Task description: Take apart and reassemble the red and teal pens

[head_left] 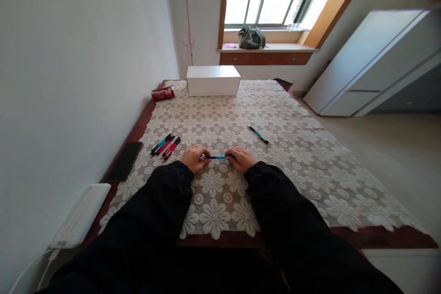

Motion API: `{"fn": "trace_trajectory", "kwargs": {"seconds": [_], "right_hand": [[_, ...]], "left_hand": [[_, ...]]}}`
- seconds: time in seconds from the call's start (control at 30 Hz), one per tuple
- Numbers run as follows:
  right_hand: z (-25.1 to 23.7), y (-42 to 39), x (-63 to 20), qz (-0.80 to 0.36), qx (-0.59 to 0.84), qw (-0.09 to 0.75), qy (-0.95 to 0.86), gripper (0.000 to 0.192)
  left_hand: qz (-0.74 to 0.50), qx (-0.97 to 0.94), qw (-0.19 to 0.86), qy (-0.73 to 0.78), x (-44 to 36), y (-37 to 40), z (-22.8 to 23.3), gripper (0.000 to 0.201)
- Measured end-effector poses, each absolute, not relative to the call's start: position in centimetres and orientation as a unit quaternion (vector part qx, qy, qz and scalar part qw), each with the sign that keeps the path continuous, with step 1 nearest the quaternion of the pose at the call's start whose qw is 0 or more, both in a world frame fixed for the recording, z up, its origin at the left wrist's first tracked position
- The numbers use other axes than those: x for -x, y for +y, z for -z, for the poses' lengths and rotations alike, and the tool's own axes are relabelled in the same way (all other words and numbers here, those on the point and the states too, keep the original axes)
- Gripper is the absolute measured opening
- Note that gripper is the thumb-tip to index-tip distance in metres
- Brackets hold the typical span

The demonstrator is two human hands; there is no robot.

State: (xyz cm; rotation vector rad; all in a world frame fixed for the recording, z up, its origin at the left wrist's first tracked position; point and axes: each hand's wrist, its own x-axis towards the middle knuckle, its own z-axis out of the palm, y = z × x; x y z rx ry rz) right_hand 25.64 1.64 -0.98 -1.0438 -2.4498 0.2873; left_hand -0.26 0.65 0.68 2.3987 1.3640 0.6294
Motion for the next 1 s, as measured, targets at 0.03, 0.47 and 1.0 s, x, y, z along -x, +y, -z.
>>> {"fn": "trace_trajectory", "kwargs": {"seconds": [0.03,0.47,1.0], "right_hand": [[1.0,1.63,-25.63,-0.102,0.377,0.231,-0.891,0.018],[1.34,1.93,-25.71,-0.107,0.359,0.25,-0.893,0.016],[0.7,1.64,-25.61,-0.109,0.353,0.254,-0.894,0.012]], "left_hand": [[-0.22,-0.838,0.155,0.475,0.28,0.71,-0.64,0.013],[-0.215,-0.845,0.118,0.474,0.26,0.77,-0.6,0.027],[-0.2,-0.853,0.109,0.47,0.28,0.79,-0.64,0.035]]}}
